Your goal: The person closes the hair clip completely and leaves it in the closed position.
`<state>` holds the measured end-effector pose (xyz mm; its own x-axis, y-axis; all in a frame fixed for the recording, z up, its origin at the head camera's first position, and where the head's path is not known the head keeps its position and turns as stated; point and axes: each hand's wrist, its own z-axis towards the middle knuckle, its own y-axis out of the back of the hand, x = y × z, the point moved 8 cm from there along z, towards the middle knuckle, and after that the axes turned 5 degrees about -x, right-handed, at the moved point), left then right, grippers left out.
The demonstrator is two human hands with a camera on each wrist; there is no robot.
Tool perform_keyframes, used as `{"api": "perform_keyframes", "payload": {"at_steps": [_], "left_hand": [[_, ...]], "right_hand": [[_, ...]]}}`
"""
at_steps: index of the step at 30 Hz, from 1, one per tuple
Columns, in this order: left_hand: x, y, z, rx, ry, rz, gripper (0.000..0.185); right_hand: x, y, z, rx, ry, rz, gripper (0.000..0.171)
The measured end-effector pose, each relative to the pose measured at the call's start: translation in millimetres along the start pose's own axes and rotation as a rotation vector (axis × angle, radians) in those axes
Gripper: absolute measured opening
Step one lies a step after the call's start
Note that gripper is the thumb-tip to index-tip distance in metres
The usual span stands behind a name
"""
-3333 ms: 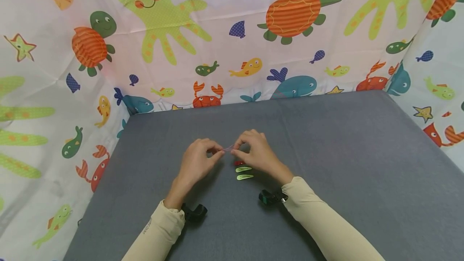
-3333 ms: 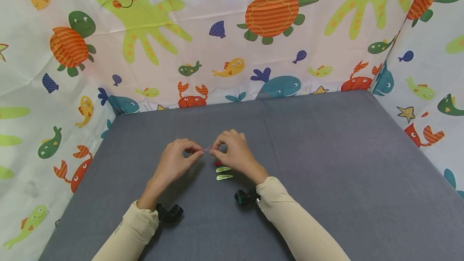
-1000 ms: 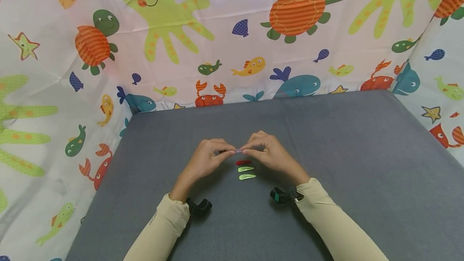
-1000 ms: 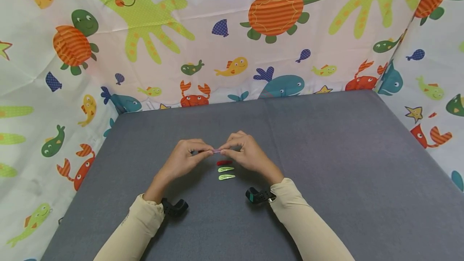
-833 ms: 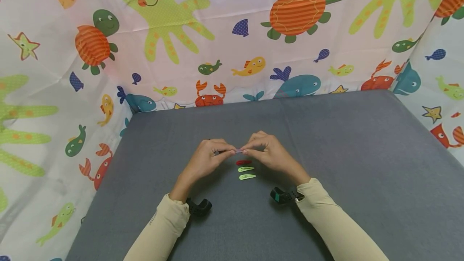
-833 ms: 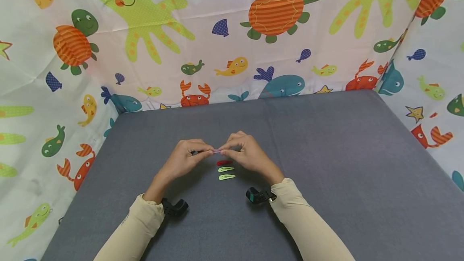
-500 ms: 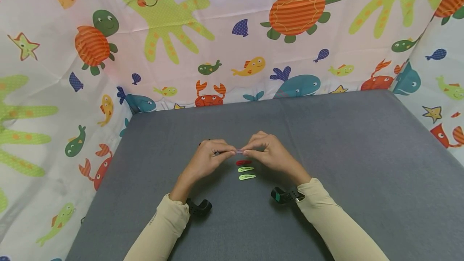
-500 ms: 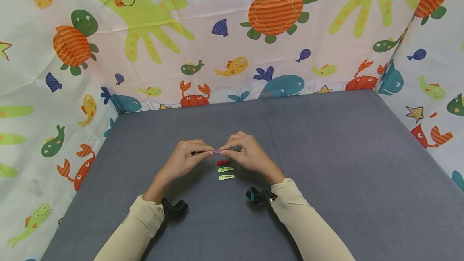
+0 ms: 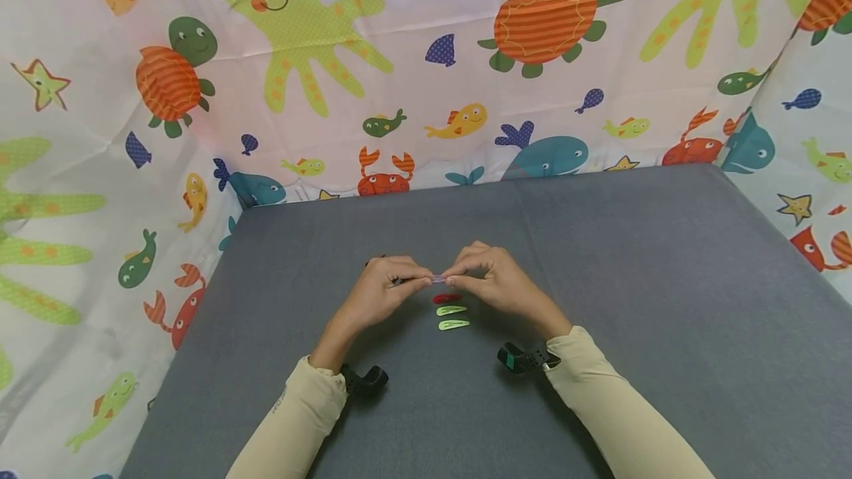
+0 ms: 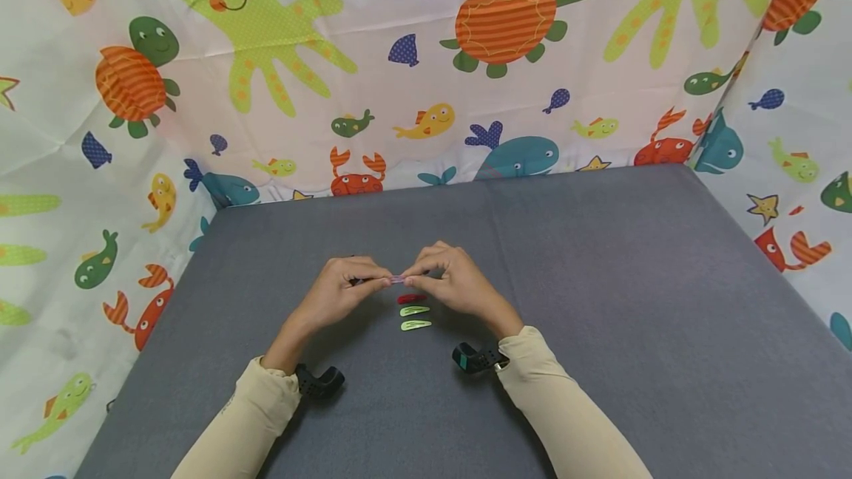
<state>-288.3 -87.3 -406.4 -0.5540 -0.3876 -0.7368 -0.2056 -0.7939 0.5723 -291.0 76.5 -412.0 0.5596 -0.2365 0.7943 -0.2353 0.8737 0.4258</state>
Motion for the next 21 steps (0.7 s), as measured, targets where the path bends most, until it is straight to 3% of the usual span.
{"api": "perform_keyframes", "payload": {"at_steps": [8,15,21], "left_hand": [[-0.6,-1.8,0.1,0.005,-0.005,-0.009,0.013],[-2.2,-1.4,0.2,-0.029,0.035,0.077,0.013],[-3.4,-0.2,0.0,-0.078,0.004,0.152,0.018]], "right_hand": [[-2.8,-0.6,-0.9,0.013,-0.023,0.045,0.009],[-4.5,-1.0,-2.0,0.008,-0.101,0.065,0.011],[-9.4,-2.3,-3.7,0.002,-0.184,0.076,0.012]]}}
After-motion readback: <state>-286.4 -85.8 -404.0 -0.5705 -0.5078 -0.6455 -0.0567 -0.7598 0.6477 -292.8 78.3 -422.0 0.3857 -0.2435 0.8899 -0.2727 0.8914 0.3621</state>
